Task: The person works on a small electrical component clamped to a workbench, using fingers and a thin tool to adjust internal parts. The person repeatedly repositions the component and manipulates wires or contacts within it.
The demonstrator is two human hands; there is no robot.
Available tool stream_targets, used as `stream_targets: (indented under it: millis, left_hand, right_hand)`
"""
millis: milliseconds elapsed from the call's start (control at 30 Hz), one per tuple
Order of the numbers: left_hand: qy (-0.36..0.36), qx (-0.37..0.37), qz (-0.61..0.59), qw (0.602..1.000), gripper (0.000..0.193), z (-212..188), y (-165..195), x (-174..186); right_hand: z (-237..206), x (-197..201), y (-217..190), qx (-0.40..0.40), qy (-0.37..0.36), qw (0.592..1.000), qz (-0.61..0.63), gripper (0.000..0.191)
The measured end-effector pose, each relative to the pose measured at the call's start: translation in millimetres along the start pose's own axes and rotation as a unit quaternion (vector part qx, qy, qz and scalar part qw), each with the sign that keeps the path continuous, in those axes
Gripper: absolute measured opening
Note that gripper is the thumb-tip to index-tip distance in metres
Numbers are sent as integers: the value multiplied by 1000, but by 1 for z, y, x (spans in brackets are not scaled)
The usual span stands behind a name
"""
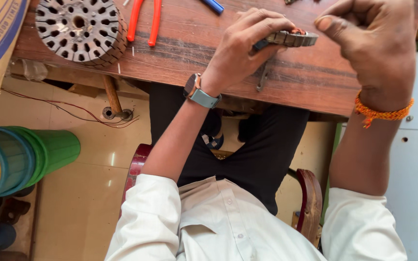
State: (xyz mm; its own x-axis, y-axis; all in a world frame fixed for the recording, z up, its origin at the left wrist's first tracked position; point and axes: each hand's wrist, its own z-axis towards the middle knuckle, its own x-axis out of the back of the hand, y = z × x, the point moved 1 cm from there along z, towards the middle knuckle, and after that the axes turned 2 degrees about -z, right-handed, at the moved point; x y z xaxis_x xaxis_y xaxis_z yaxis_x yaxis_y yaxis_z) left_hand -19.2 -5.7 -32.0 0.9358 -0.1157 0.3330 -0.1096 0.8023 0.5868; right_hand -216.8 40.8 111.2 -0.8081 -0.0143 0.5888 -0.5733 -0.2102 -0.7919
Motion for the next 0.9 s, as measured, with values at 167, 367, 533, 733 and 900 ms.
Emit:
stream_targets:
  millis: [167,367,533,733,900]
  left_hand:
    - [3,-6,-28,1000,43,1,-4,2]
    - [2,10,-36,999,43,-1,-6,0]
    - [-8,2,-61,998,45,-3,-11,0]
    - [-30,-38,91,995,44,-5,-1,11]
    - [-28,-107,238,965,35,-26,20,4]
  right_hand:
    - [-7,-11,9,-16,-22,1000,9,9]
    - [-24,-24,22,15,-16,999,-35,7]
    - [-39,-50,26,50,11,996,-66,15]
    - [-50,-78,42,82,21,987,-138,11]
    - [-68,-75,42,95,19,989,-113,11]
